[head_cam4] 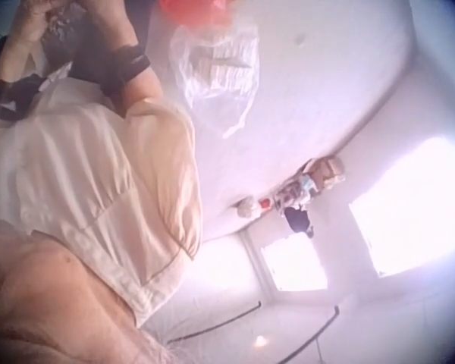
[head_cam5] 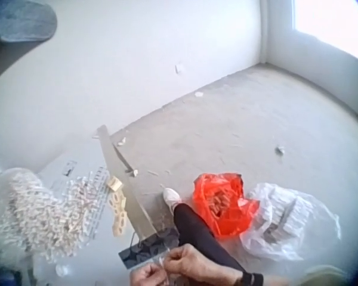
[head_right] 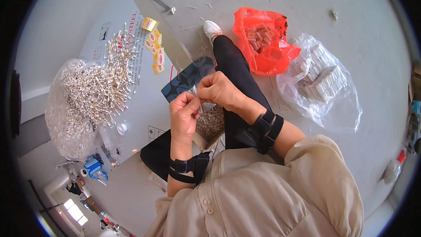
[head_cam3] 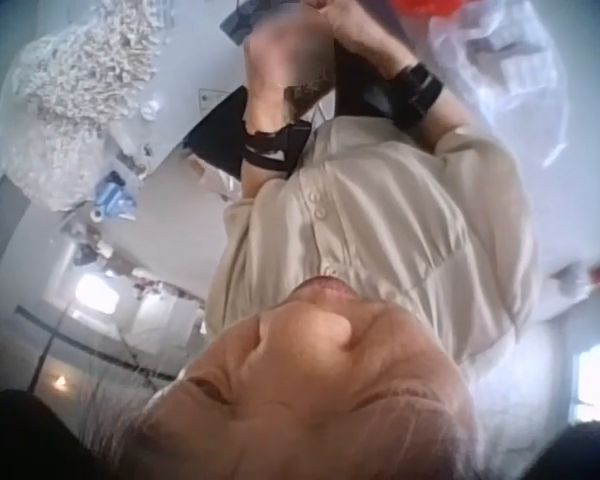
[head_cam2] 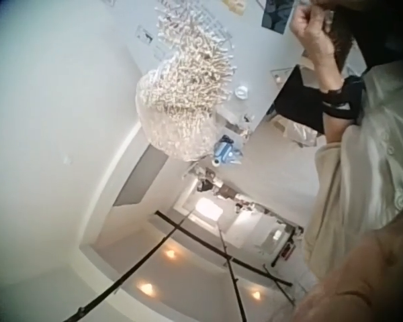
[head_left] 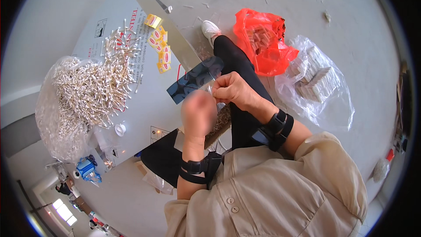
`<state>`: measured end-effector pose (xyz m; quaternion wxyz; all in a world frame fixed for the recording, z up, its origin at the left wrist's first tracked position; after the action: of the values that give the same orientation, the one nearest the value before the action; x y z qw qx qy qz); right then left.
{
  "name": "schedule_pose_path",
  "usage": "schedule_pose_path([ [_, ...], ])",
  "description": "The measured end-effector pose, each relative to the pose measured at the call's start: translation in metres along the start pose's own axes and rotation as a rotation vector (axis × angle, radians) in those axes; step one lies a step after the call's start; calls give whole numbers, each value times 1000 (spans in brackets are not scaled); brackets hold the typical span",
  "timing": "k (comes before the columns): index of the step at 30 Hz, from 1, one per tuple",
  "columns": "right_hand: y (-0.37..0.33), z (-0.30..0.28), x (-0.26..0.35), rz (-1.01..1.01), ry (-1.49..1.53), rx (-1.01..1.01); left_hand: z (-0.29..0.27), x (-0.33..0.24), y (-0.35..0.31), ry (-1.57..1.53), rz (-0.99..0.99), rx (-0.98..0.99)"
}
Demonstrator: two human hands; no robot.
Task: The person is manually aligning cotton swabs and packaging them into plastic sleeves with labels.
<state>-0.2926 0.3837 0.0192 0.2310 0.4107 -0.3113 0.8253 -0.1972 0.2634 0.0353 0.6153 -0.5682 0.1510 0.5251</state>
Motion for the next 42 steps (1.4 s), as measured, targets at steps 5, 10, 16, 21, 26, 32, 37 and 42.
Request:
schedule_pose_path([
  [5, 1, -7, -5, -35, -53, -24, -4, 4, 5, -193, -57, -64],
  [10, -4, -9, 10, -279, -584, 40, 16, -13, 10, 810, 534, -282],
  [16, -11, -15, 7, -283, -345, -272, 17, -42, 44, 999, 716, -158],
  [21, 4, -35, -14, -16, 261, -579, 18, -53, 115, 419, 347, -109],
  [26, 43, -43, -28, 49, 648, -532, 25, -35, 160, 533, 443, -23],
  [32, 59, -32, -34, -27, 489, -788, 9, -24, 172, 882, 564, -65],
  [37, 54, -35, -38, -49, 502, -788, 11, -24, 164, 990, 573, -41],
  [42, 57, -37, -42, -106, 352, -843, 12, -24, 162, 1076, 637, -61],
])
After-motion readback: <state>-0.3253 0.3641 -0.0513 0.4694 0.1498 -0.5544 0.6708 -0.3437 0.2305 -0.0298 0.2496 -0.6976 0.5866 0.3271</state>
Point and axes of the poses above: each hand's wrist, its own y-axis towards the middle knuckle, its own z-axis out of the palm, x = y × z, the point moved 2 cm from there along y, towards the middle knuckle, and after that the axes turned 6 degrees about -z, right-handed, at the moved point
